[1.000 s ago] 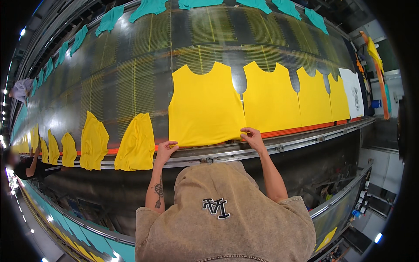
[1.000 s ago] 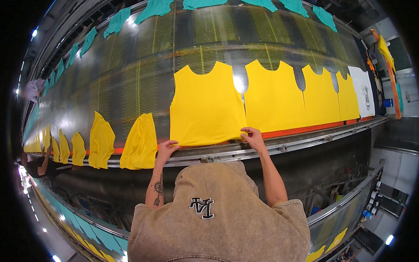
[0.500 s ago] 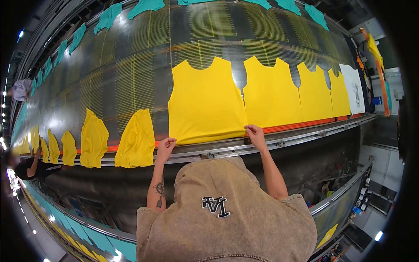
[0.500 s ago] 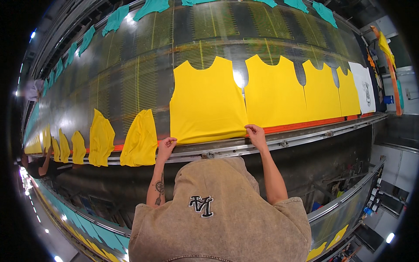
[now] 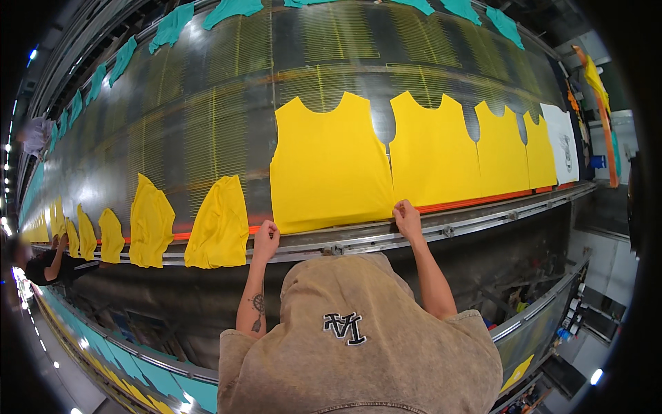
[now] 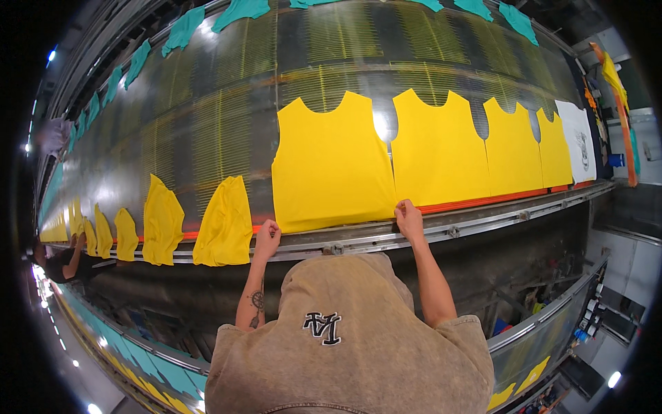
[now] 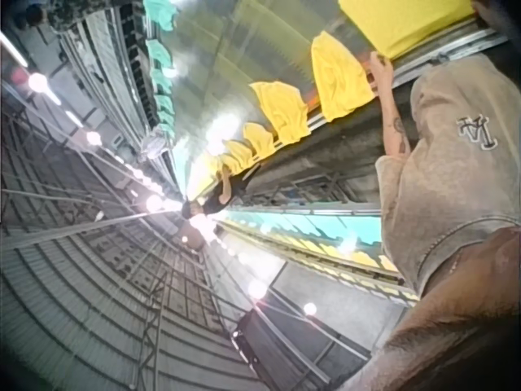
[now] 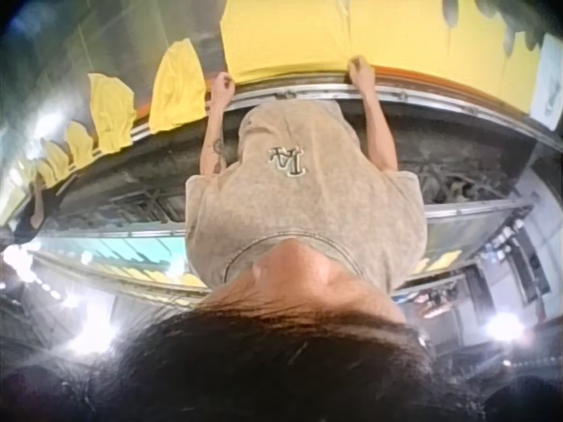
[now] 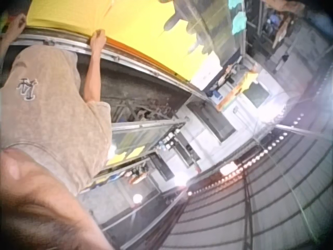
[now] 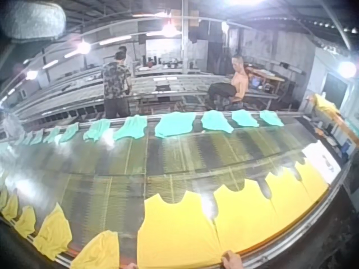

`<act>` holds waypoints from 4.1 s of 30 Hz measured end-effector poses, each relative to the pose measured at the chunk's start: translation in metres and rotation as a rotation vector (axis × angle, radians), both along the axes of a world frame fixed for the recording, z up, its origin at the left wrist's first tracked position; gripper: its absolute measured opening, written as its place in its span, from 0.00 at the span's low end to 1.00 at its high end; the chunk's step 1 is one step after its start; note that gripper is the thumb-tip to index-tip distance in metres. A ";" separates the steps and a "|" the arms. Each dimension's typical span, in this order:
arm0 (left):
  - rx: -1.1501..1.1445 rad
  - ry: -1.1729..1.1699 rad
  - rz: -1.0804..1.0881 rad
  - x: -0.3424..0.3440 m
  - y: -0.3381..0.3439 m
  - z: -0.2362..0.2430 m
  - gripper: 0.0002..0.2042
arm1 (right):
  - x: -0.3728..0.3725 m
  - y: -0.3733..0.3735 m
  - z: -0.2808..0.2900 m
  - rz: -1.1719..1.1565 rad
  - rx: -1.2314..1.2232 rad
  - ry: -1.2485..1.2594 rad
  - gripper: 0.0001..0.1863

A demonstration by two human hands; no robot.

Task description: The person places teal and yellow tank tops onto a moving conveyor belt in a factory setting. They unfold each garment and smooth it flat on the belt surface as it moves along the line.

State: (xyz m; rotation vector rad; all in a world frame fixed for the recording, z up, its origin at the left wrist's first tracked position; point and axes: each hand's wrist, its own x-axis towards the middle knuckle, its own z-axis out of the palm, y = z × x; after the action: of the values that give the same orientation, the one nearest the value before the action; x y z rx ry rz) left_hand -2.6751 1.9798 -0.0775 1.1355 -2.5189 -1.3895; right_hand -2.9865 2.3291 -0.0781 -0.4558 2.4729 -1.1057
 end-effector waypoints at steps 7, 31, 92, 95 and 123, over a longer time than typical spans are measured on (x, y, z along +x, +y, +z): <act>-0.301 -0.132 0.110 -0.058 -0.038 0.021 0.12 | -0.054 -0.029 0.023 0.021 0.151 0.084 0.09; -0.092 0.000 0.202 -0.165 -0.109 -0.009 0.08 | -0.143 -0.124 0.013 0.158 0.149 0.027 0.12; -0.552 0.042 0.345 -0.021 0.055 0.006 0.15 | -0.042 -0.234 -0.018 1.480 -0.026 0.302 0.47; -0.566 0.025 0.360 -0.021 0.055 0.000 0.16 | 0.007 -0.190 -0.011 1.624 -0.222 0.148 0.44; -0.551 0.112 0.354 -0.013 0.057 0.005 0.11 | -0.104 -0.174 -0.013 1.192 0.153 0.513 0.38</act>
State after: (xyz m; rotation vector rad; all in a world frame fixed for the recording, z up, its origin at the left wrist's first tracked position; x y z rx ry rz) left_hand -2.6881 2.0364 -0.0726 1.2480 -2.2552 -0.6008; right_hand -3.0903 2.1553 -0.0907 -1.9804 1.9422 -0.2916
